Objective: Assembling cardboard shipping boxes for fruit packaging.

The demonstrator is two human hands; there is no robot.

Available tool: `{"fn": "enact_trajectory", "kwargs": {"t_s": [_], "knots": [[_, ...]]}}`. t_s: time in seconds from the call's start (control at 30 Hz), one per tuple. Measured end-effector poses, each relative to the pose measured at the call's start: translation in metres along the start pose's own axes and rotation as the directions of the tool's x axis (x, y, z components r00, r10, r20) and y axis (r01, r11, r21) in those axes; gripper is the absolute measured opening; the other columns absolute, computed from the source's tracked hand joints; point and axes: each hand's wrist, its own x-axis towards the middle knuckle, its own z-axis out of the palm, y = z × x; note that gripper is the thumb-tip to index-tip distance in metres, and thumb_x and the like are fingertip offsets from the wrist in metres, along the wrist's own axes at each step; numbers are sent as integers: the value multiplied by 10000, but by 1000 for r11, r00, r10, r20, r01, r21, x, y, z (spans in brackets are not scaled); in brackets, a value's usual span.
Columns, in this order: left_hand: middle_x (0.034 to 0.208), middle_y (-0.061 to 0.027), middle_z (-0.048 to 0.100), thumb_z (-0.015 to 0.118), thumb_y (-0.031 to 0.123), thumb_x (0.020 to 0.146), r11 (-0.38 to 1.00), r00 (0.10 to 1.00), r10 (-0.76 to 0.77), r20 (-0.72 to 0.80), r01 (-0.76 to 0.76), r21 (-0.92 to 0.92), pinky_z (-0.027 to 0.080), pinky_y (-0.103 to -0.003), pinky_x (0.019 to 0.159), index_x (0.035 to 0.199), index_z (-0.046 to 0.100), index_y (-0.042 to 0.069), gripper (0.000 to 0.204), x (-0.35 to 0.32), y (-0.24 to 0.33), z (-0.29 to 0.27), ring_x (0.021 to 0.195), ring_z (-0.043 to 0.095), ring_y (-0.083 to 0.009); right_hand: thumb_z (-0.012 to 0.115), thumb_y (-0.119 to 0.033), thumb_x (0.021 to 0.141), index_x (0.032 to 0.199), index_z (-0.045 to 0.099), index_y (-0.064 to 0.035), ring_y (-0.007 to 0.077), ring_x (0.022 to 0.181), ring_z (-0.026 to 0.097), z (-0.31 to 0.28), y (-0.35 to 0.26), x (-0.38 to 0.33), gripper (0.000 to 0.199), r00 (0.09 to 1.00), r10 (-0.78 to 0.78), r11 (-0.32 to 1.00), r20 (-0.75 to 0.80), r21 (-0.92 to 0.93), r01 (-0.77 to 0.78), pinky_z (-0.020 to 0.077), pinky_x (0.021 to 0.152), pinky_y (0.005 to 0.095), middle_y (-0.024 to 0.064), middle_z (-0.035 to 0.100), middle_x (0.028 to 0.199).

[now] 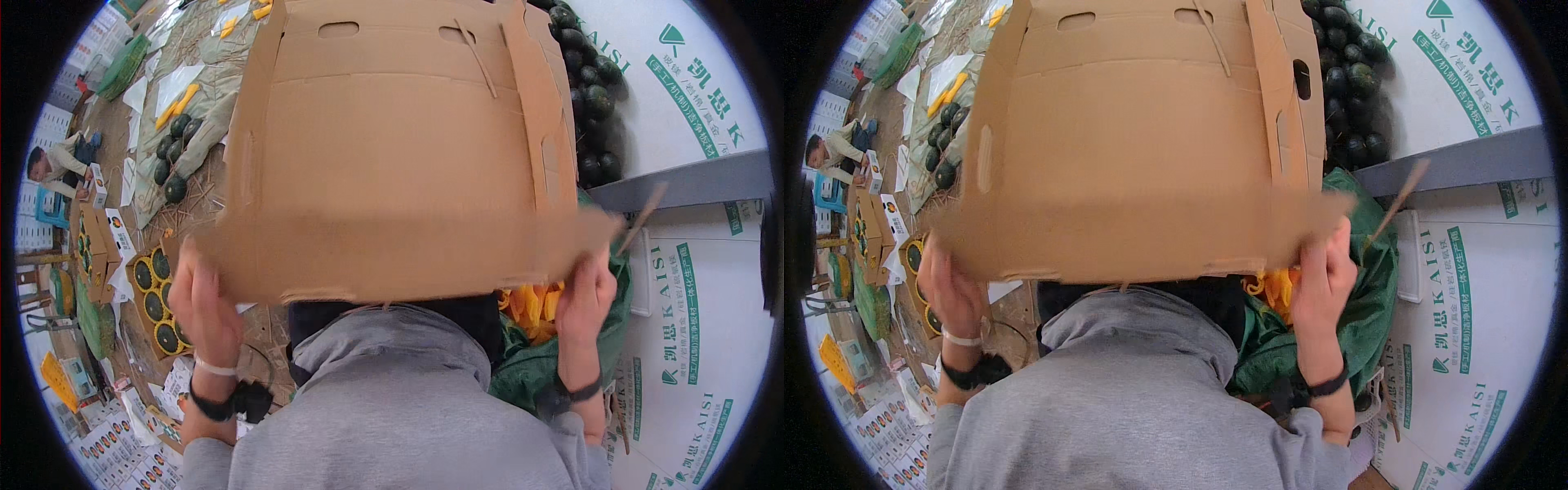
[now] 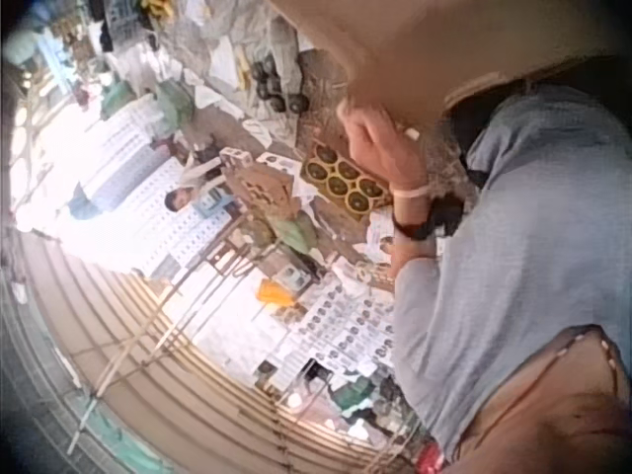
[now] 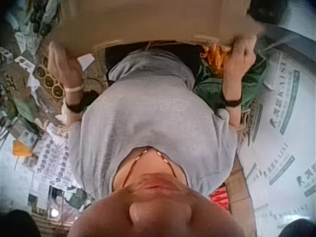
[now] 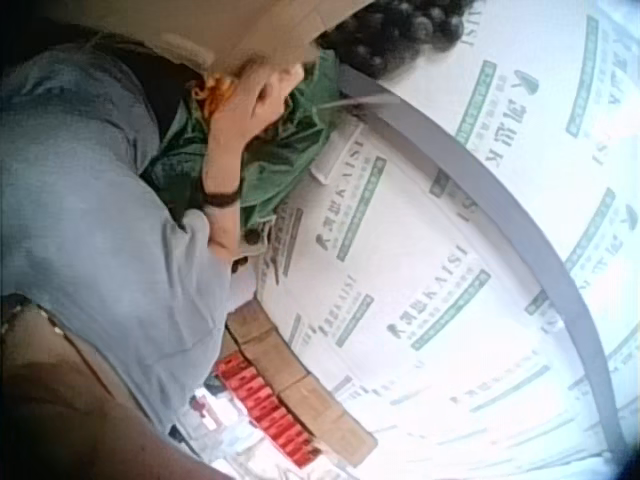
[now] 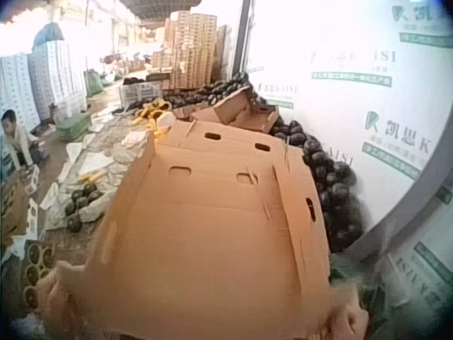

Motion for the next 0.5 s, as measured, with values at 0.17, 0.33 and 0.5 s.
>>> {"fn": "enact_trajectory", "kwargs": {"t_s": [0.17,0.33,0.5], "knots": [[1121,-177,494,604,96,771,513,900,366,238,-409,755,370,-355,941,993,578,5,242,23,41,39,1043,503,-262,560,-58,785,1186,492,34,302,1180,412,26,-23,29,418,893,-434,579,119,-723,378,331,981,386,173,429,1271],[923,-151,602,600,127,747,411,477,-261,839,-732,543,491,-358,680,919,557,15,209,37,45,58,869,604,-275,601,-23,640,1101,534,-26,330,1061,507,44,-44,52,465,657,51,495,752,-590,638,418,891,400,178,526,1119],[823,-140,634,591,179,788,750,318,-171,933,-571,332,507,-372,655,967,602,32,232,58,80,41,771,625,-285,621,-33,620,854,603,-37,321,788,611,36,-65,74,235,295,322,663,900,-437,609,502,684,408,143,614,801]]}}
